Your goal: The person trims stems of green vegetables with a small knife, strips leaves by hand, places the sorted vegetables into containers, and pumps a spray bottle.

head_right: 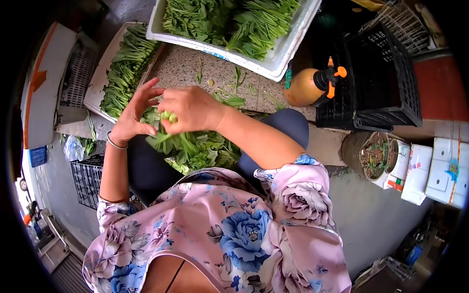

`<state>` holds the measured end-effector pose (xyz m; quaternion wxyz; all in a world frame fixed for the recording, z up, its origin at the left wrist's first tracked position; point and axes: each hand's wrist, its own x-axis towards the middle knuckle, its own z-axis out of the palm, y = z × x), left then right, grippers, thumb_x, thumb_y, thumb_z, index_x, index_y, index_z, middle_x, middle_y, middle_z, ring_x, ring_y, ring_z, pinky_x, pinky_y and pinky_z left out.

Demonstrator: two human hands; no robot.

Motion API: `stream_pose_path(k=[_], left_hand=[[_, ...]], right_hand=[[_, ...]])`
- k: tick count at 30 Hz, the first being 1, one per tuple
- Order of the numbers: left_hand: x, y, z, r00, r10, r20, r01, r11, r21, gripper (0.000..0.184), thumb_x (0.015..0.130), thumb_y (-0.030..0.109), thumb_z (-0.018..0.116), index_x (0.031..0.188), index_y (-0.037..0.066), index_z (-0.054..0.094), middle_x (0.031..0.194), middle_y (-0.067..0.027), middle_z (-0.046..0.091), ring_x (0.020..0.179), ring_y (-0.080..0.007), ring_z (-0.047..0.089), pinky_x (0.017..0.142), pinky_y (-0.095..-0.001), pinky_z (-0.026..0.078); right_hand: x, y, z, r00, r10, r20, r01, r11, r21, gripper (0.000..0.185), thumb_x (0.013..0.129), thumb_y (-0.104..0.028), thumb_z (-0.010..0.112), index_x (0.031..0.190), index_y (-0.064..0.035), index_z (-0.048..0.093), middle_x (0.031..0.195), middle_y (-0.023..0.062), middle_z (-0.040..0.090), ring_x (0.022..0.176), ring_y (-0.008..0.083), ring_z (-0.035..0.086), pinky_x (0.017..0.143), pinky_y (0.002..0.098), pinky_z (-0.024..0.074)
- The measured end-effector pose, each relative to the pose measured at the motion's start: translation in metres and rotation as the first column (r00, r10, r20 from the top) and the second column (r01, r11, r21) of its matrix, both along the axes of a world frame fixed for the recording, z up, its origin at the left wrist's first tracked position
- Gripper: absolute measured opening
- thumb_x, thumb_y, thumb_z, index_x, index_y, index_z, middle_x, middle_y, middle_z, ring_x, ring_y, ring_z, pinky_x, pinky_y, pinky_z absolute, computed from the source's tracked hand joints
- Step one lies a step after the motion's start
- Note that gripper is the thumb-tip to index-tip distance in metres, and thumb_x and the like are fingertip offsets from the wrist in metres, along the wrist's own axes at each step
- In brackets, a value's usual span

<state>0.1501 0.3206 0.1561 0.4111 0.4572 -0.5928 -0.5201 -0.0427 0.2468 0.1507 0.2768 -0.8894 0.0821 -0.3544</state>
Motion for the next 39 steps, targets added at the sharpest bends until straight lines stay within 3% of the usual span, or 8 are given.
stream_pose_path(k=[4, 10, 14, 16, 18, 28, 31, 39], left_hand=[[-0.008, -0.023, -0.025, 0.765, -0.641, -0.07, 0.627, 0.714, 0.313, 0.088, 0.047, 0.019, 0.086, 0.122, 0.001, 0.044, 0.111, -0.0094, 0.052, 0.106, -0.0151, 0.046, 0.092, -0.027, 0.036], [-0.052, -0.018, -0.046, 0.64, -0.555, -0.532, 0.725, 0.665, 0.178, 0.054, 0.059, 0.015, 0.079, 0.105, 0.0, 0.054, 0.099, -0.0101, 0.058, 0.094, -0.018, 0.054, 0.081, -0.0299, 0.045], [-0.059, -0.021, -0.034, 0.741, -0.405, -0.536, 0.615, 0.73, 0.298, 0.07, 0.06, 0.02, 0.077, 0.117, -0.001, 0.041, 0.091, -0.0134, 0.059, 0.084, -0.0235, 0.058, 0.077, -0.0339, 0.046], [-0.054, -0.022, -0.037, 0.796, -0.302, -0.524, 0.519, 0.787, 0.334, 0.073, 0.055, 0.013, 0.077, 0.116, -0.001, 0.038, 0.089, -0.0136, 0.058, 0.083, -0.0239, 0.059, 0.074, -0.0336, 0.046], [-0.041, -0.026, -0.035, 0.851, -0.254, -0.459, 0.421, 0.853, 0.308, 0.072, 0.058, 0.01, 0.075, 0.12, 0.0, 0.039, 0.093, -0.0099, 0.058, 0.086, -0.0196, 0.057, 0.078, -0.03, 0.044], [-0.014, -0.02, -0.021, 0.995, 0.067, -0.071, -0.061, 0.995, 0.083, 0.07, 0.058, 0.01, 0.076, 0.118, 0.003, 0.042, 0.098, -0.0038, 0.054, 0.09, -0.0151, 0.054, 0.08, -0.0292, 0.044], [-0.018, -0.018, -0.012, 0.976, 0.209, -0.069, -0.208, 0.978, 0.019, 0.068, 0.058, 0.009, 0.075, 0.117, 0.002, 0.043, 0.102, -0.0018, 0.053, 0.093, -0.0111, 0.049, 0.083, -0.0266, 0.041], [-0.022, -0.024, -0.021, 0.926, 0.376, -0.034, -0.377, 0.92, -0.106, 0.062, 0.06, 0.005, 0.072, 0.115, 0.0, 0.043, 0.103, -0.0032, 0.055, 0.092, -0.0106, 0.052, 0.083, -0.0258, 0.043]], right_hand=[[-0.007, 0.012, 0.011, 0.988, 0.122, 0.096, -0.119, 0.992, -0.041, 0.02, 0.059, -0.017, 0.067, 0.076, -0.0089, 0.059, 0.068, 0.004, 0.052, 0.061, 0.0216, 0.055, 0.053, 0.0297, 0.0465], [-0.015, 0.0, 0.01, 0.99, 0.103, 0.094, -0.104, 0.995, 0.007, 0.028, 0.062, -0.021, 0.066, 0.088, -0.0107, 0.062, 0.074, 0.0037, 0.057, 0.065, 0.0218, 0.056, 0.052, 0.0286, 0.0469], [-0.048, -0.058, 0.009, 0.937, -0.349, 0.01, 0.326, 0.884, 0.335, 0.047, 0.084, -0.05, 0.044, 0.105, -0.0112, 0.06, 0.101, 0.0112, 0.058, 0.101, 0.0251, 0.05, 0.089, 0.0369, 0.0381], [-0.087, -0.104, -0.004, 0.452, -0.86, -0.238, 0.891, 0.421, 0.172, 0.051, 0.083, -0.044, 0.048, 0.112, -0.0026, 0.052, 0.108, 0.0193, 0.055, 0.105, 0.0307, 0.05, 0.087, 0.0399, 0.0394], [-0.152, -0.145, -0.056, 0.039, -0.722, -0.69, 0.996, 0.084, -0.031, 0.046, 0.079, -0.034, 0.055, 0.109, 0.0011, 0.052, 0.104, 0.023, 0.056, 0.097, 0.0375, 0.053, 0.084, 0.0417, 0.0426], [-0.178, -0.139, -0.079, 0.305, -0.344, -0.888, 0.918, -0.142, 0.37, 0.026, 0.088, -0.021, 0.041, 0.099, 0.0011, 0.05, 0.079, 0.0133, 0.063, 0.056, 0.0218, 0.061, 0.043, 0.0288, 0.0445], [-0.133, -0.1, -0.051, 0.563, -0.641, -0.522, 0.777, 0.195, 0.599, 0.029, 0.087, -0.013, 0.048, 0.115, -0.0036, 0.052, 0.085, 0.0092, 0.063, 0.063, 0.0106, 0.059, 0.048, 0.0209, 0.0432], [-0.022, -0.01, 0.003, 0.965, -0.242, -0.104, 0.259, 0.794, 0.551, 0.035, 0.085, -0.022, 0.056, 0.112, -0.0016, 0.054, 0.094, 0.0061, 0.059, 0.077, 0.0087, 0.053, 0.063, 0.0214, 0.0425]])
